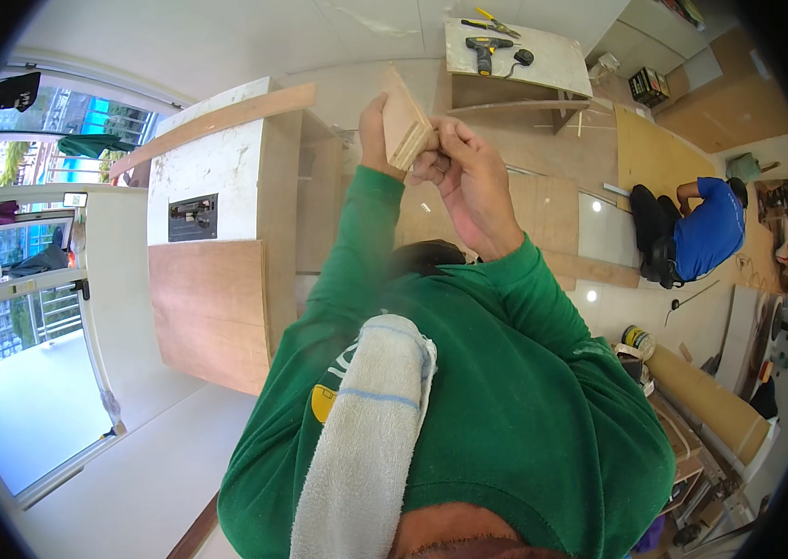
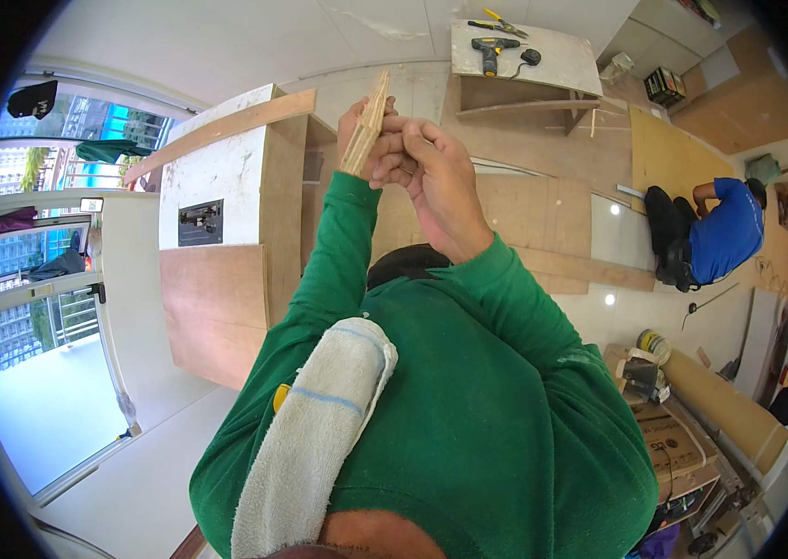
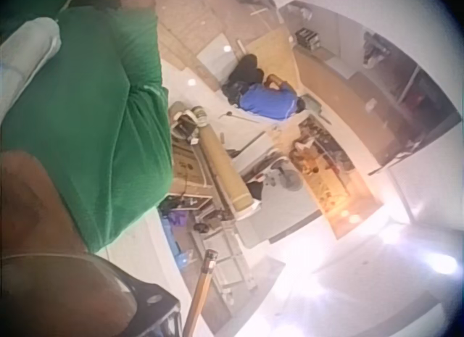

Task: The person positions a rectangular wooden board on a white workbench, measures its length with a tape measure, and marks the board with a pencil. The person then picks up a small wooden block and places it on the board.

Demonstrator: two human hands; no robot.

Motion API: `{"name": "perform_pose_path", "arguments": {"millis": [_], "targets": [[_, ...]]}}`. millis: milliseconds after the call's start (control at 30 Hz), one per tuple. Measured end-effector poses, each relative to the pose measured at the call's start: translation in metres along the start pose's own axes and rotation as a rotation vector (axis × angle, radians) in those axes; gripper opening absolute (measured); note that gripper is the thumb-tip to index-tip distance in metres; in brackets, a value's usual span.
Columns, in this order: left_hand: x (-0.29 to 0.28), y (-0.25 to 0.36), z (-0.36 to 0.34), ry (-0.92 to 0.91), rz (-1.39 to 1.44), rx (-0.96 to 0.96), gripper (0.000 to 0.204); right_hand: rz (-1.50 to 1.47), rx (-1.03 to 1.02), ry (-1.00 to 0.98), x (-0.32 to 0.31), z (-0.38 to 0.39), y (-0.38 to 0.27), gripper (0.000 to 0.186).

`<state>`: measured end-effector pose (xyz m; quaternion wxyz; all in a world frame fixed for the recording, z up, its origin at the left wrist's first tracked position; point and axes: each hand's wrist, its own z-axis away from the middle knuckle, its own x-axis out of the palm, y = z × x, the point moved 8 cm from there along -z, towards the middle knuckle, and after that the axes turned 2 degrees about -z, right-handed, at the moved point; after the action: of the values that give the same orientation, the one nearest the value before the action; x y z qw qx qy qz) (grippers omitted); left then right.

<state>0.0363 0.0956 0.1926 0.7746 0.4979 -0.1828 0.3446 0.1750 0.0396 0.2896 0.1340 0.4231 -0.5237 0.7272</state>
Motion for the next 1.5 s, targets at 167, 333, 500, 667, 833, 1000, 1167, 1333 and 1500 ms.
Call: {"name": "perform_pose_path", "arguments": {"millis": [167, 333, 500, 667, 833, 1000, 1167, 1333, 1500], "targets": [[0.024, 0.0, 0.023, -0.063, -0.181, -0.046, 0.09, -0.002, -0.029, -0.002, 0.0, -0.002, -0.002, 0.041], [0.033, -0.003, 0.031, -0.006, -0.059, -0.103, 0.102, -0.008, -0.041, -0.014, -0.001, -0.002, -0.002, 0.04], [0.046, -0.008, 0.035, -0.298, 0.375, -0.313, 0.097, -0.035, -0.051, -0.028, -0.002, -0.003, -0.001, 0.038], [0.034, -0.003, 0.029, -0.122, 0.162, -0.13, 0.088, 0.011, -0.054, -0.005, 0.002, -0.004, -0.003, 0.039], [0.029, -0.006, 0.027, -0.133, 0.261, -0.159, 0.085, -0.013, -0.051, -0.02, 0.001, -0.004, -0.002, 0.038], [0.022, -0.01, 0.006, -0.339, 0.455, -0.198, 0.061, -0.008, -0.074, 0.007, -0.012, -0.002, 0.002, 0.036], [-0.009, 0.021, 0.005, 0.047, 0.434, 0.382, 0.036, 0.316, -0.098, 0.051, -0.024, 0.029, -0.027, 0.087], [-0.06, 0.077, 0.106, 0.28, 0.186, 0.731, 0.035, 0.653, -0.087, -0.24, -0.036, 0.002, -0.02, 0.065], [-0.176, 0.05, 0.231, 0.603, 0.164, 0.843, 0.047, 0.65, 0.149, -0.358, -0.055, -0.067, 0.075, 0.047]]}}
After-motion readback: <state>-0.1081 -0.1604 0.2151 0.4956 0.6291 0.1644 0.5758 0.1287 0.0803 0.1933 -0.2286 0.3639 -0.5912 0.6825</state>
